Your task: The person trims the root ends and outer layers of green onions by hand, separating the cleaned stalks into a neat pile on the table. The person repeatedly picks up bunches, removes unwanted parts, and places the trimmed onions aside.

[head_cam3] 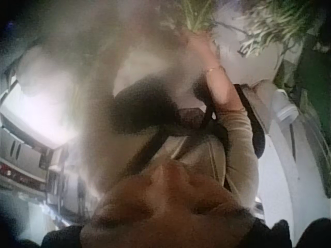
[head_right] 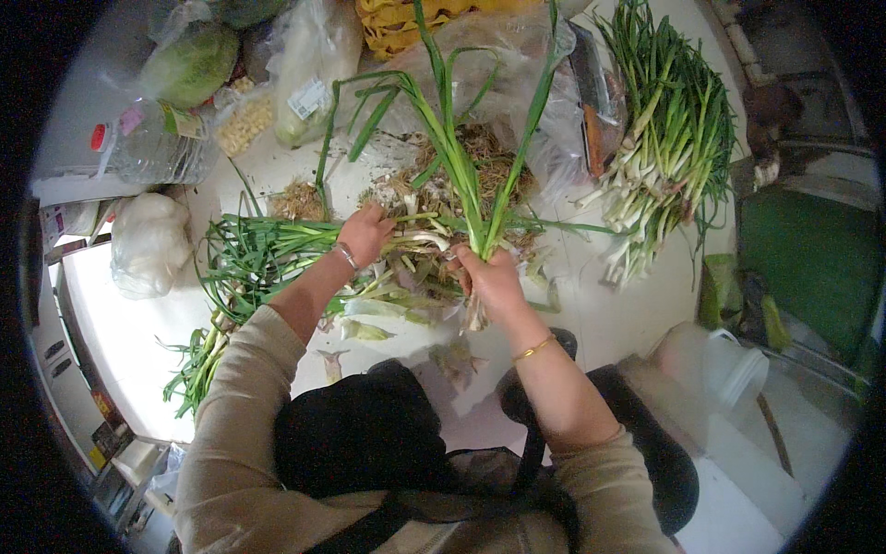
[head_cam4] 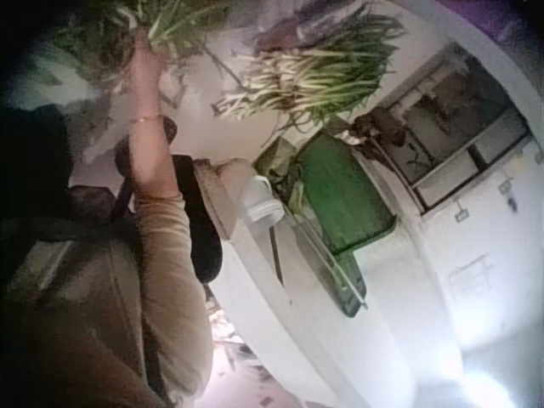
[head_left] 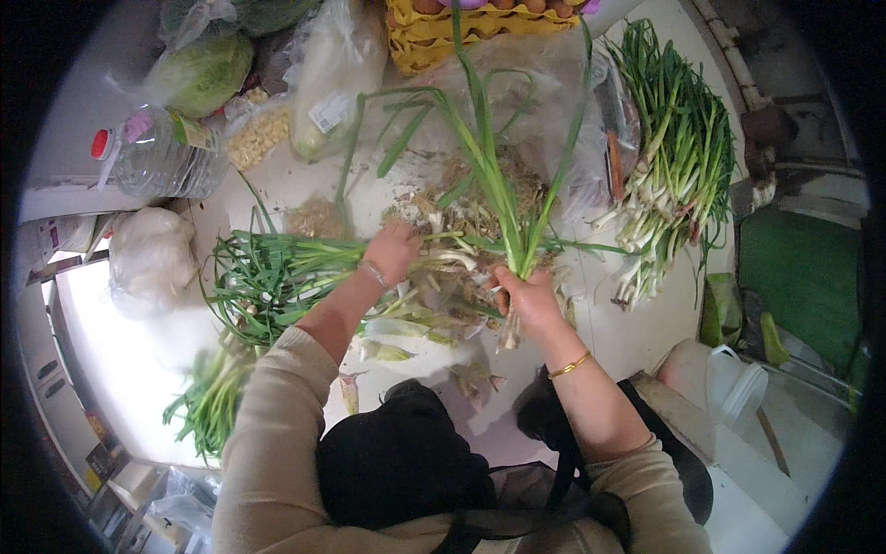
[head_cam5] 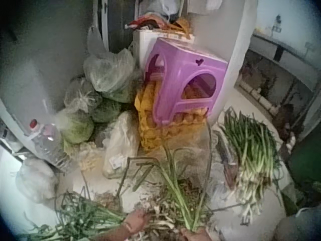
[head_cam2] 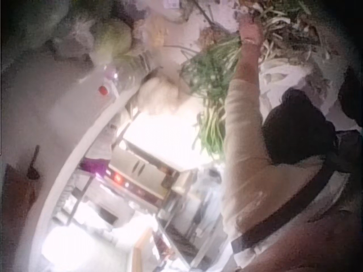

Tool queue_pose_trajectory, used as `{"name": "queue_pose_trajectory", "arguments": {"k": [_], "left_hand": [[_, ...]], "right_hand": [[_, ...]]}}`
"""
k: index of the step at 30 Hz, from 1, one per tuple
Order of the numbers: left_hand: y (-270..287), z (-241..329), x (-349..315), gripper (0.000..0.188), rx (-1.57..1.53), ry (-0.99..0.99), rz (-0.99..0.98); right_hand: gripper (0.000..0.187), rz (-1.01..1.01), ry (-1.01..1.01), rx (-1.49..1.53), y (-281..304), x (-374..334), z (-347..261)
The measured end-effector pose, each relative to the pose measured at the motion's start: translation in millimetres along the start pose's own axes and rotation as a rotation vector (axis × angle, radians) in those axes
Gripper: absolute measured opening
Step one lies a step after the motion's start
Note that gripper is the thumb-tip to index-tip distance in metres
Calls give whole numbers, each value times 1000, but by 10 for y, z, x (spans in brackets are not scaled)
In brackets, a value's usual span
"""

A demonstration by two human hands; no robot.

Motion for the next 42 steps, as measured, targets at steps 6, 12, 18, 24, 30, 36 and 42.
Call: {"name": "queue_pose_trajectory", "arguments": {"k": [6,12,18,24,30,36,42], "left_hand": [[0,0,6,25,-43,264,-29],[415,46,-181,23,-195,150,68],[772,428,-523,19,-607,-189,339],[926,794,-560,17,-446,-352,255],[670,936,-522,19,-421,-288,41],[698,958,-558,20,-511,-415,98],[847,963,-601,19,-719,-511,185]], "right_hand": [[17,-32,12,70,-87,97,45],[19,-28,11,41,-83,119,51],[17,0,23,93,-184,69,-21],[14,-73,-48,-154,-244,80,-76],[15,-137,31,-528,-290,97,-42],[12,-165,-1,-276,-267,75,131],[4,-302,-55,136,-316,28,137]]}}
Point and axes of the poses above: each hand's wrist, its own x-axis towards the middle knuckle, its own y-axis out of the back of the hand, z = x × y, the point moved 7 cm from there along x, towards the middle knuckle, and after that the axes turned 14 degrees about -z, right-handed, at the moved point
